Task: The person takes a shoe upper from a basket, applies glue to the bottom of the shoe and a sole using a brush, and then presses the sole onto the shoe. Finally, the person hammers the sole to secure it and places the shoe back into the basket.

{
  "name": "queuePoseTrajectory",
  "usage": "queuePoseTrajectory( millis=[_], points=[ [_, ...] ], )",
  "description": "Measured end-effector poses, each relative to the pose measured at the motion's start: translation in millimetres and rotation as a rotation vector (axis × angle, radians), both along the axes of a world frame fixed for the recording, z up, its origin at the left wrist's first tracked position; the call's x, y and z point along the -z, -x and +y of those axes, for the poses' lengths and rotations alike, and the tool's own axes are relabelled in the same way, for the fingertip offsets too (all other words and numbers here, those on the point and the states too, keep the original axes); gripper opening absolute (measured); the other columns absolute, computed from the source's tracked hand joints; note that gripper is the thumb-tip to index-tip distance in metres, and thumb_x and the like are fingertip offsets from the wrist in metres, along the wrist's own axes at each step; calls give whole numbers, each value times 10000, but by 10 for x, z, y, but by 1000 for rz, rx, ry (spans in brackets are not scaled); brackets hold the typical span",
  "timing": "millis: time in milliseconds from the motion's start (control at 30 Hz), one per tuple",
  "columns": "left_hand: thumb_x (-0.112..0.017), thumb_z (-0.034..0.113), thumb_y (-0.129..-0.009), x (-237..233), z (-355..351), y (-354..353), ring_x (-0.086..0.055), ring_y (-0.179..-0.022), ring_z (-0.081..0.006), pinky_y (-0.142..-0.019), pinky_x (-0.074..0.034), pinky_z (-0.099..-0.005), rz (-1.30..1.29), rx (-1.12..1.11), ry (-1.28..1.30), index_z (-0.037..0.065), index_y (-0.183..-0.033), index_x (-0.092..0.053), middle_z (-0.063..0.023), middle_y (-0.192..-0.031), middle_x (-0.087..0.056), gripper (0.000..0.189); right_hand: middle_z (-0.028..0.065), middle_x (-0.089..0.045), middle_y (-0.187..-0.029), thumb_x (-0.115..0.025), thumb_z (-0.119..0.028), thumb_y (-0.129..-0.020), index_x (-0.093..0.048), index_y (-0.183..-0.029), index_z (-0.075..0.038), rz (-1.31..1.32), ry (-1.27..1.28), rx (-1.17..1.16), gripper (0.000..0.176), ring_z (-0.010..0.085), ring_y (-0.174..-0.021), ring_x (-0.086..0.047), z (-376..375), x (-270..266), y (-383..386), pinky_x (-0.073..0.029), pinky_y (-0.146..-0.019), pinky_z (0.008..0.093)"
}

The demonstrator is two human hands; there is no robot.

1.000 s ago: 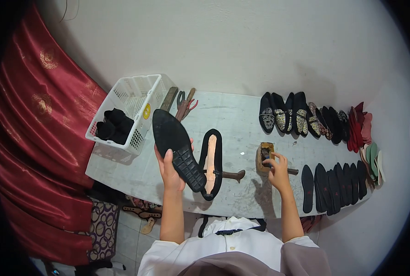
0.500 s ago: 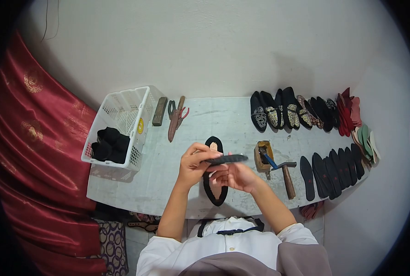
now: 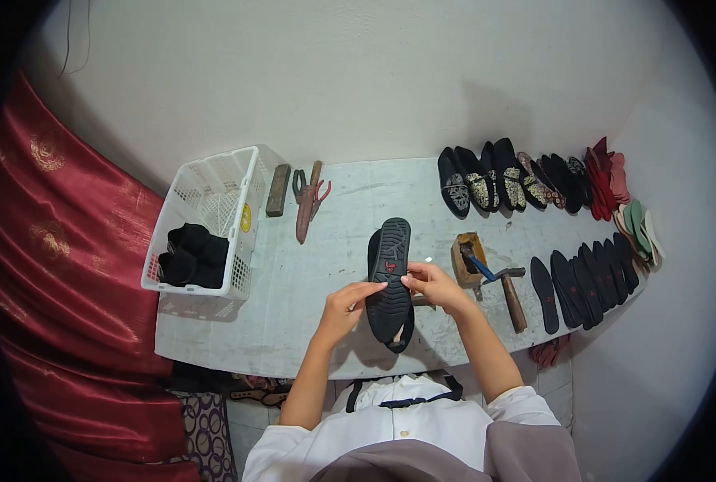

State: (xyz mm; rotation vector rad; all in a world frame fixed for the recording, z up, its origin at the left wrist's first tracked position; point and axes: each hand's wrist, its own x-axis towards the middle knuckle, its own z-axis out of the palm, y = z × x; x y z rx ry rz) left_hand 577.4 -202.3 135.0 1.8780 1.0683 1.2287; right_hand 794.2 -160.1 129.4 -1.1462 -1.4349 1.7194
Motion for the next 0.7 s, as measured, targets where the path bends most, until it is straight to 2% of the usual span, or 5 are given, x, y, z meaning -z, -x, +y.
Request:
queuePoseTrajectory(
  millis=[133,200,433,500,700],
  points=[
    [-561,-135,-731,93,-147,9,-609,-945,-168,-777,-500,-263,33,14,84,100,-1196,-598,-104,-1140,-604,522,62,-632,-815,-623,-125,-858,-543,-1096,11,-266,-270,162,286,137,-681,-590,-20,227,83,-463,-615,291],
    [-578,-111,-772,317,-198,-45,-602,-967,-171,-792,-505,-270,-168,-30,88,56,-1218,-556,-112,-1162,-556,477,93,-616,-771,-634,-95,-837,-509,-1105,18,-325,-436,230,317,181,-641,-599,-107,139,166,-467,-583,321],
    [-656,-50,-797,453,-323,-138,-586,-969,-173,-801,-518,-282,-479,-96,418,-28,-1249,-474,-102,-1168,-497,487,120,-583,-717,-615,-61,-828,-454,-1157,-2,-455,-523,256,372,251,-622,-601,-311,7,302,-463,-575,333],
    [-673,-42,-786,418,-324,-135,-587,-942,-157,-767,-527,-268,-369,-107,391,-23,-1244,-490,-101,-1158,-503,494,104,-590,-715,-618,-65,-834,-453,-1174,-23,-458,-568,267,381,200,-599,-592,-328,52,297,-456,-556,301],
    [-735,0,-738,343,-362,-195,-572,-821,-112,-692,-534,-228,-188,-212,351,21,-1200,-567,-91,-1090,-540,493,176,-583,-826,-652,-96,-808,-459,-1204,15,-541,-560,279,454,322,-751,-604,-422,-37,308,-482,-662,376]
  ],
)
